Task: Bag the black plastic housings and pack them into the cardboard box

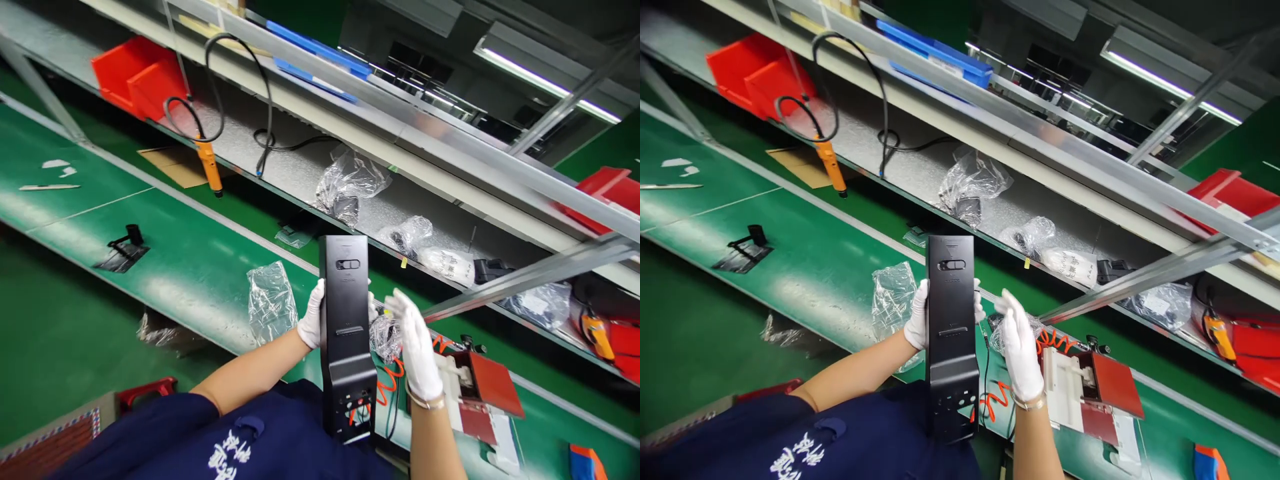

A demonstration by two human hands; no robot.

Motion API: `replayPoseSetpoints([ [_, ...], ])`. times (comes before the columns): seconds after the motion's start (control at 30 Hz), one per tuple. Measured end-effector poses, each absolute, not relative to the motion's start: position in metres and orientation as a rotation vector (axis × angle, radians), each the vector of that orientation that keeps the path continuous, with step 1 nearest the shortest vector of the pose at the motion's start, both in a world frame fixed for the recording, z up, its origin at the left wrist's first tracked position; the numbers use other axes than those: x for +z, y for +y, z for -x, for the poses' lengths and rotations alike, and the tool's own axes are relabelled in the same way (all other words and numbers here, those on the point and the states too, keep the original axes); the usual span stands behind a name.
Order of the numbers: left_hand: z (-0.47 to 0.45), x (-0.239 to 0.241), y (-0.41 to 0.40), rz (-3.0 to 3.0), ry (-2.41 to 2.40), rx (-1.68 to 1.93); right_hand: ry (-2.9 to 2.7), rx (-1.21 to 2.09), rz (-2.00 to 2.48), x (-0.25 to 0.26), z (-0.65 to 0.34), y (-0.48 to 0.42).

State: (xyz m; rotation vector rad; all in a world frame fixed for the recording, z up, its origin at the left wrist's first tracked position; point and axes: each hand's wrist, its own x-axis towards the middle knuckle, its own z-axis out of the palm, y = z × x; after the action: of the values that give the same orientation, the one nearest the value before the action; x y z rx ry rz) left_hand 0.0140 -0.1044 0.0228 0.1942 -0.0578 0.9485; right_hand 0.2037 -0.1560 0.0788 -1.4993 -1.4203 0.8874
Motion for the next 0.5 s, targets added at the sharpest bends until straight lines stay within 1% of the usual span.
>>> replayPoseSetpoints([
  [0.1,-0.018,0.017,-0.095,-0.19,0.035,0.966,-1.414,1.317,1.626,0.029,-0.223,-0.216],
  [0.17,-0.035,0.005,-0.093,-0.193,0.157,0.909,-1.238,1.416,1.678,-0.003,-0.218,-0.255],
  [0.23,-0.064,-0.008,-0.102,-0.258,0.294,0.778,-0.919,1.327,1.776,-0.028,-0.212,-0.29],
  [0.33,-0.115,-0.029,-0.137,-0.494,0.422,0.461,-0.487,1.048,1.963,-0.05,-0.227,-0.35],
  [0.43,-0.156,-0.052,-0.186,-0.754,0.413,0.018,-0.244,0.781,2.184,-0.062,-0.266,-0.433],
  [0.5,-0.174,-0.068,-0.214,-0.892,0.46,-0.23,-0.138,0.688,2.322,-0.069,-0.298,-0.487],
])
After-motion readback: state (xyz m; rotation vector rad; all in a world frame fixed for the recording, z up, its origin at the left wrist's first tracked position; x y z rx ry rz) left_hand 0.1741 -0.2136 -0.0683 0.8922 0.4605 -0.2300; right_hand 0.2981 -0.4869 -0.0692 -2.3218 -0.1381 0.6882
